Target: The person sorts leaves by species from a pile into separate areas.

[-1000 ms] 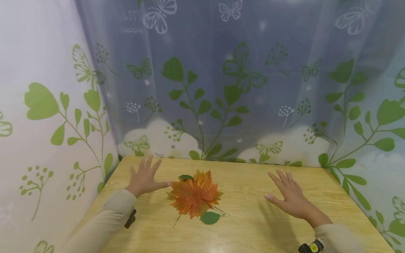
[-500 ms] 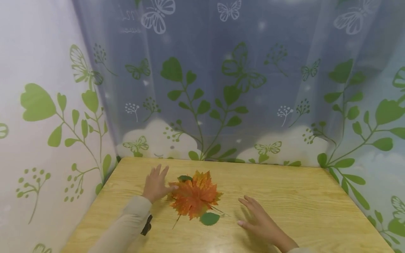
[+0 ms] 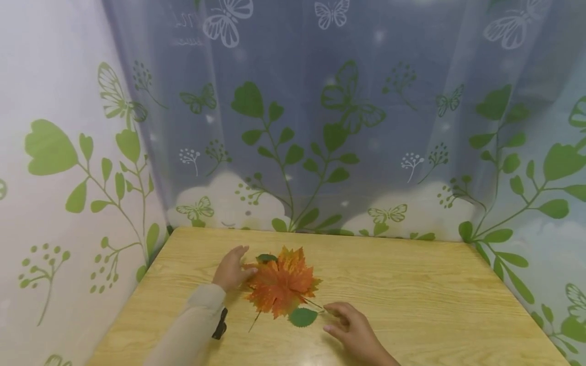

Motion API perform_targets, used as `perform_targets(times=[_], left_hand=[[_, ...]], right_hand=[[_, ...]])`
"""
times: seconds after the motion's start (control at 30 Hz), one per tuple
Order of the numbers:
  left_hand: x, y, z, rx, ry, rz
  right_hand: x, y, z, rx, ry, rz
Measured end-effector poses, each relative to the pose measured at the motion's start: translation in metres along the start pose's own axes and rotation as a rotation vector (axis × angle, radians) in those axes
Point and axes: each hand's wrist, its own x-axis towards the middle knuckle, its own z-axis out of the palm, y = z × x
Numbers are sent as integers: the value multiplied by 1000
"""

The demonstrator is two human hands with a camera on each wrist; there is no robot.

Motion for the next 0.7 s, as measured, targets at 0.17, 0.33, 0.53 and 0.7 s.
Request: perform_targets(times=[0.17, 0.33, 0.53, 0.7], left_hand=[[6, -3, 6, -41, 8, -29], [12, -5, 16, -44, 20, -23], [17, 2, 22, -83, -1, -55], [22, 5, 25, -71, 2, -69]], right_hand=[[4, -4, 8, -13, 50, 12], [8, -7, 10, -67, 77, 22], [10, -5, 12, -101, 115, 39], [11, -3, 13, -110, 120, 62]])
